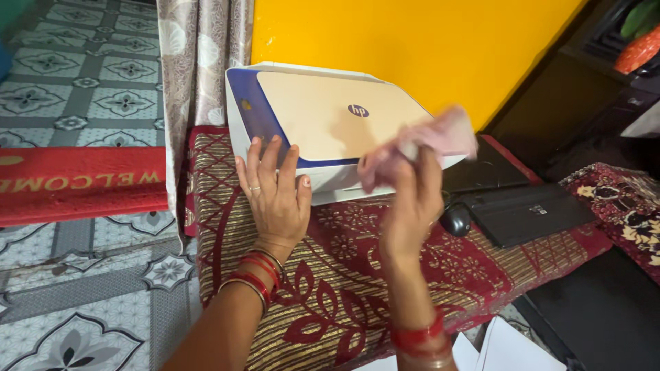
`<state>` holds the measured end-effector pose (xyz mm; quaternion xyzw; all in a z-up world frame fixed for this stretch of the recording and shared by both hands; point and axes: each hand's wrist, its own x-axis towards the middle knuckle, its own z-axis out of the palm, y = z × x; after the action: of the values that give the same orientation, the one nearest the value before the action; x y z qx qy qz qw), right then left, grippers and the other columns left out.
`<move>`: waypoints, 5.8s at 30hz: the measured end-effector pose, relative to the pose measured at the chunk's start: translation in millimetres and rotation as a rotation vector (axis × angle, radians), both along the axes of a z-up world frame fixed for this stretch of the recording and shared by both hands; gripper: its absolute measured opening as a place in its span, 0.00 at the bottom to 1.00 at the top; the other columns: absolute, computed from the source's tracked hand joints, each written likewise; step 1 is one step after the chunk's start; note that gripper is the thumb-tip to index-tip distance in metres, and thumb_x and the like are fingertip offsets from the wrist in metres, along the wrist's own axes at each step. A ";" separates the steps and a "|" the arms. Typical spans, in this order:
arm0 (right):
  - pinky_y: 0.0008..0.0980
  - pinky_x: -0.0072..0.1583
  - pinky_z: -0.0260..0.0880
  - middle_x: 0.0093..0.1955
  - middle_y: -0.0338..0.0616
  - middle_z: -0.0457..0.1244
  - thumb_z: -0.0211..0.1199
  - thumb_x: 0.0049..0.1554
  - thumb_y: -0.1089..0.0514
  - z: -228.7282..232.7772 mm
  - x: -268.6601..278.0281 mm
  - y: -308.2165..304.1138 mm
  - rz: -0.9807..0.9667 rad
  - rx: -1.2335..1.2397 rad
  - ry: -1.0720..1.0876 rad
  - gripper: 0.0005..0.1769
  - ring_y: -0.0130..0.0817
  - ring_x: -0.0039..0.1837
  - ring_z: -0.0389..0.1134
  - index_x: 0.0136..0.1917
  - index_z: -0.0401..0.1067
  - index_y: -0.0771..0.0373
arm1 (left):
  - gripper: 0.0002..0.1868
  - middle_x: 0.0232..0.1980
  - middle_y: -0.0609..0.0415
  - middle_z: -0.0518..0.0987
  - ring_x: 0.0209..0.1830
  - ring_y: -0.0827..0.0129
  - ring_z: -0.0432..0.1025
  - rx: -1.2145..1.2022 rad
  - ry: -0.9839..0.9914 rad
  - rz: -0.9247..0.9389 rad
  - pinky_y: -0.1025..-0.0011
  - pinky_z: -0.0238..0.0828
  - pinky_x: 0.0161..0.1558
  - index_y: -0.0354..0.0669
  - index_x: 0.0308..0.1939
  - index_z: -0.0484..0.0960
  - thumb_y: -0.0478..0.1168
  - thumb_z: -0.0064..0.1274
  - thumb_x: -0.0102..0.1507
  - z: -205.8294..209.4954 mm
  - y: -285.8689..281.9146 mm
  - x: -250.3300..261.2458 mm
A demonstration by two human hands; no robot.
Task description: The person cleans a keyboard and printer with a pink cloth, then sits on the floor to unpack and sort a stack of white papers from a plastic sleeve. The person wipes the printer surface thoroughly and arranges the papers into a neat pile.
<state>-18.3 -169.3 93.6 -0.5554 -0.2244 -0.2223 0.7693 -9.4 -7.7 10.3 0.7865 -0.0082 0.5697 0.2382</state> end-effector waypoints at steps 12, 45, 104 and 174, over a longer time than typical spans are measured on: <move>0.74 0.72 0.23 0.81 0.53 0.47 0.40 0.62 0.32 16.5 126.2 -8.7 -0.453 -1.391 -0.027 0.32 0.56 0.82 0.37 0.71 0.69 0.44 | 0.24 0.74 0.43 0.65 0.81 0.45 0.49 0.020 0.011 0.012 0.36 0.33 0.78 0.41 0.67 0.74 0.44 0.49 0.69 0.3 0.6 -0.9; 0.50 0.61 0.72 0.61 0.60 0.68 0.44 0.70 0.37 48.4 142.3 -31.2 -0.349 -1.585 0.116 0.31 0.57 0.62 0.73 0.65 0.75 0.63 | 0.27 0.75 0.41 0.63 0.80 0.40 0.50 -0.013 -0.033 0.002 0.35 0.37 0.78 0.38 0.70 0.68 0.44 0.47 0.69 1.6 -0.5 2.1; 0.50 0.79 0.51 0.82 0.62 0.52 0.54 0.68 0.50 -8.2 -22.3 42.9 -0.015 -0.846 -0.537 0.34 0.57 0.83 0.53 0.81 0.54 0.66 | 0.23 0.61 0.54 0.69 0.62 0.69 0.68 -0.978 -0.557 -0.562 0.70 0.72 0.60 0.33 0.68 0.70 0.30 0.48 0.67 15.1 20.0 -22.1; 0.56 0.80 0.43 0.75 0.46 0.59 0.58 0.63 0.55 -63.6 26.9 56.7 -0.487 -0.765 -0.547 0.24 0.47 0.80 0.54 0.71 0.66 0.60 | 0.51 0.37 0.23 0.71 0.35 0.33 0.69 -1.301 0.928 -0.647 0.44 0.71 0.44 0.20 0.48 0.70 0.76 0.26 0.74 -53.0 143.3 50.5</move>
<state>8.6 -112.7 29.9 -0.7542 -0.3466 -0.4334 0.3510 41.1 135.6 -42.6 0.6059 0.1945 -0.0138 0.7713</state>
